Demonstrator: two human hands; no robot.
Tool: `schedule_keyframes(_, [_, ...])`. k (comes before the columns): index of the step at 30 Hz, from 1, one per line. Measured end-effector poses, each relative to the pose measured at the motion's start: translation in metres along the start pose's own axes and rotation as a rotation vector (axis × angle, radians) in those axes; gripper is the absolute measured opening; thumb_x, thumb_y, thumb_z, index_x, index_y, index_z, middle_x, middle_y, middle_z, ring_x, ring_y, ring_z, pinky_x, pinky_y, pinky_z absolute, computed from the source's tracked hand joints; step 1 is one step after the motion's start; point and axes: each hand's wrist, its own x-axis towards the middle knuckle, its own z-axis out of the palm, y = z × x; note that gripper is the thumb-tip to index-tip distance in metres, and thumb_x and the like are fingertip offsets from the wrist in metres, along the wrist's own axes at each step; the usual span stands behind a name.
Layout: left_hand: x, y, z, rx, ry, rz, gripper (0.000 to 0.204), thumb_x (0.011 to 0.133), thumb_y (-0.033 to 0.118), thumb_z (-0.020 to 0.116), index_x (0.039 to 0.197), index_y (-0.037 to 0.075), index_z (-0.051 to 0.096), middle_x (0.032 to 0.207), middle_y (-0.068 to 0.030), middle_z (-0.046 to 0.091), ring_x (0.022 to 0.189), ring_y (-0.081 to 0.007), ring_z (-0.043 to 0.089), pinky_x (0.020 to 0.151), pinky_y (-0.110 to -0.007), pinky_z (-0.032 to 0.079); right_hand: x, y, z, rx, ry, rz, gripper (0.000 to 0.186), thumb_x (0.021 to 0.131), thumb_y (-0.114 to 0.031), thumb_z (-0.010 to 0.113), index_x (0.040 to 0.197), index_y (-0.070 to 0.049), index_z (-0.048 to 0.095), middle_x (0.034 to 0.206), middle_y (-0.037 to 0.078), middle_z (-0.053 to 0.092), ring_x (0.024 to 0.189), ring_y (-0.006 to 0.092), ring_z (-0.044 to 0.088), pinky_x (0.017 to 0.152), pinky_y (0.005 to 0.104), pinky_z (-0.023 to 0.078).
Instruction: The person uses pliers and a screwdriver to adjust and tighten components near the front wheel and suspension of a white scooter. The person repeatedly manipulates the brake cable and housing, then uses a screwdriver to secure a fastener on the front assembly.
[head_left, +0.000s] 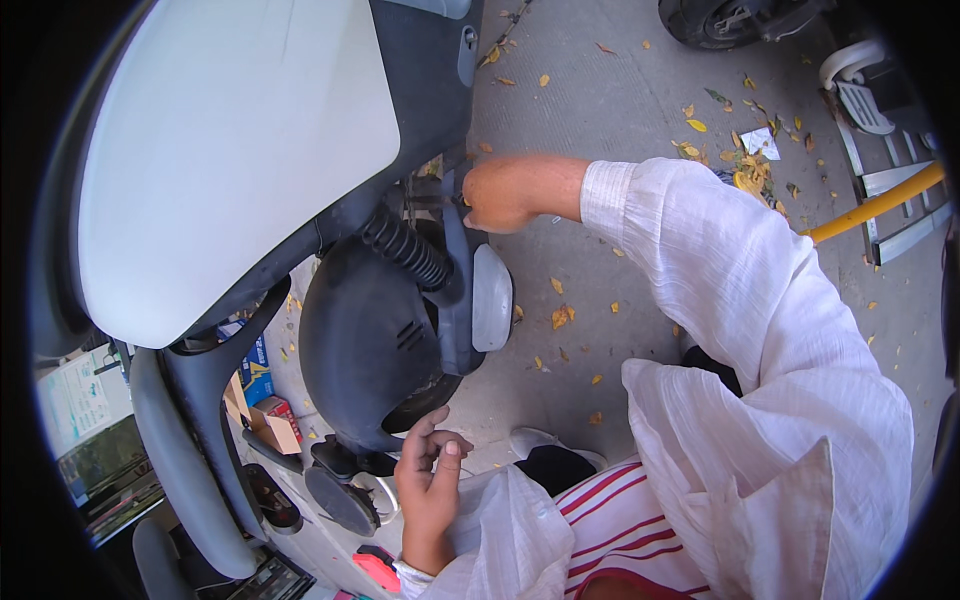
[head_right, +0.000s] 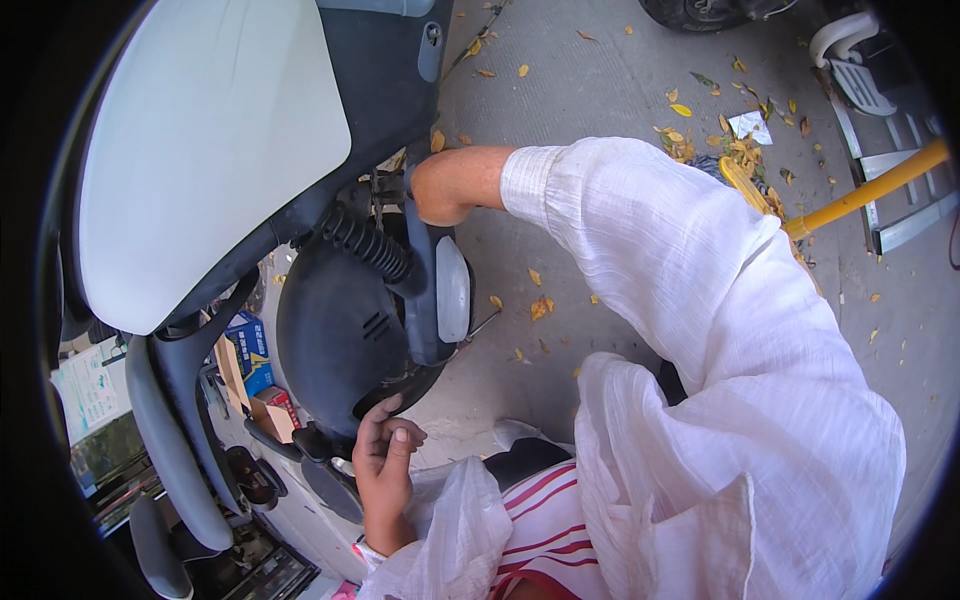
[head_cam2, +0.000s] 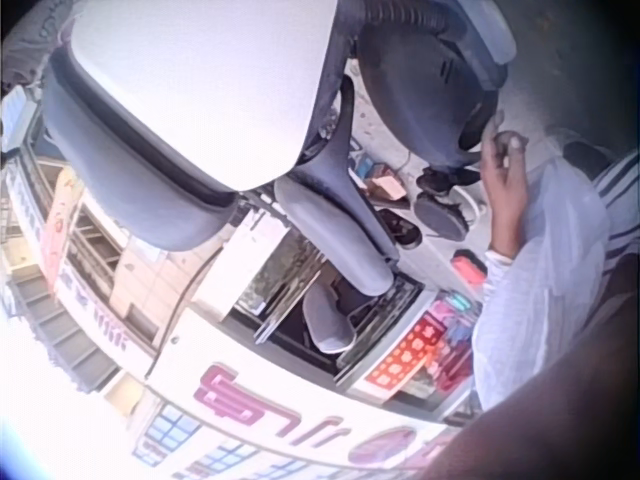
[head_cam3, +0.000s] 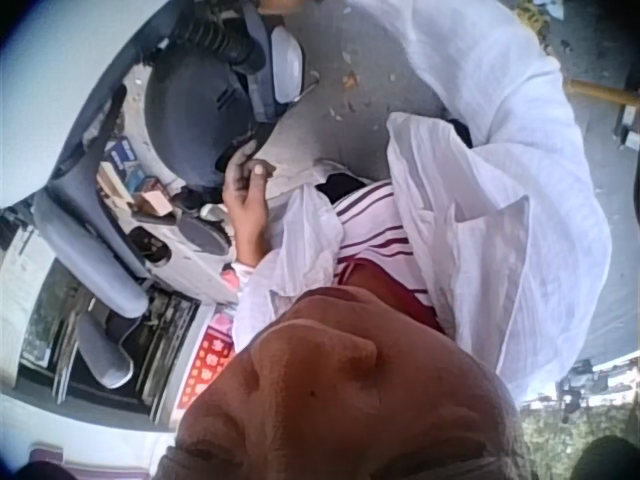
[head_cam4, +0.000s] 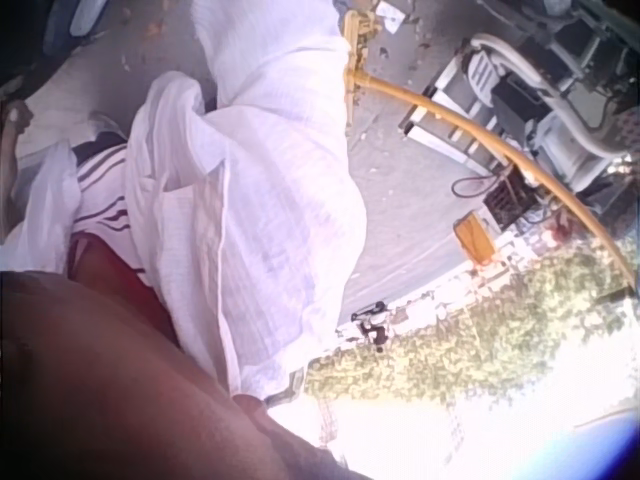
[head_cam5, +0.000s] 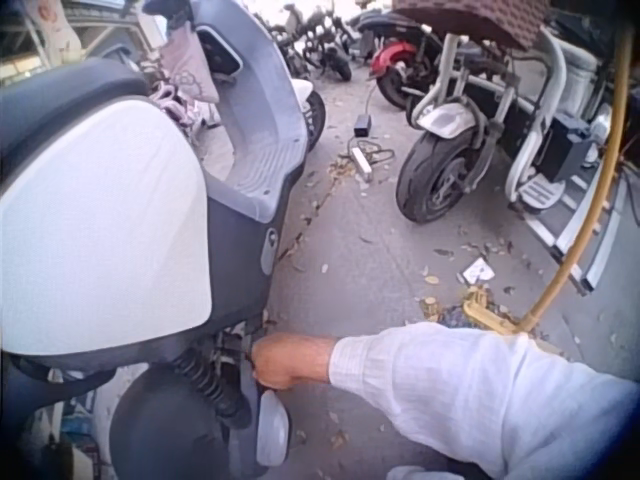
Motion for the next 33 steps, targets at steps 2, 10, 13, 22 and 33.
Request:
schedule_keyframes(2, [-0.001,-0.003,-0.003,-0.008,0.004,-0.008,0.044,0.097,0.023,0.061,0.130,-0.004,0.051,0.083,-0.0064,0.065,0.075,-0.0096,0.056,0.072,-0.024,0.044,-0.009,0.007,0.007,0.141,0.053,0.036,0.041,0.095,-0.030,0.056,0.095,0.009,0.068,0.090,0.026,0.067,0.088,0.0414,0.064,0.079,0.0470,0.049])
schedule_keyframes(10, [0.000,-0.009,-0.007,-0.005,0.014,-0.041,0.046,0.096,0.025,0.062,0.130,-0.005,0.051,0.083,-0.0063,0.065,0.074,-0.0096,0.056,0.071,-0.023,0.044,-0.009,0.039,0.040,0.231,0.284,-0.152,0.050,0.097,-0.037,0.056,0.086,0.011,0.063,0.078,0.028,0.060,0.079,0.0436,0.060,0.076,0.0487,0.046])
schedule_keyframes(13, [-0.001,-0.010,-0.008,0.008,0.025,-0.047,0.046,0.097,0.024,0.062,0.130,-0.005,0.051,0.082,-0.0063,0.065,0.074,-0.0095,0.056,0.071,-0.023,0.044,-0.007,0.039,0.040,0.247,0.254,-0.163,0.052,0.097,-0.039,0.055,0.084,0.011,0.063,0.078,0.027,0.060,0.078,0.0437,0.060,0.075,0.0491,0.046])
schedule_keyframes(22, [0.001,-0.010,-0.005,0.022,0.016,-0.051,0.042,0.097,0.021,0.060,0.130,-0.005,0.051,0.082,-0.0060,0.065,0.074,-0.0095,0.055,0.071,-0.023,0.043,-0.017,0.007,0.018,0.232,0.128,0.001,0.052,0.096,-0.038,0.056,0.088,0.011,0.067,0.085,0.028,0.065,0.084,0.0427,0.064,0.077,0.0485,0.049])
schedule_keyframes(33, [0.003,-0.009,-0.004,0.030,-0.001,-0.052,0.045,0.097,0.024,0.061,0.130,-0.005,0.051,0.082,-0.0060,0.065,0.074,-0.0095,0.055,0.071,-0.023,0.043,-0.015,0.035,0.058,0.271,0.349,-0.137,0.049,0.095,-0.036,0.056,0.083,0.010,0.065,0.076,0.027,0.063,0.077,0.0447,0.062,0.074,0.0504,0.048])
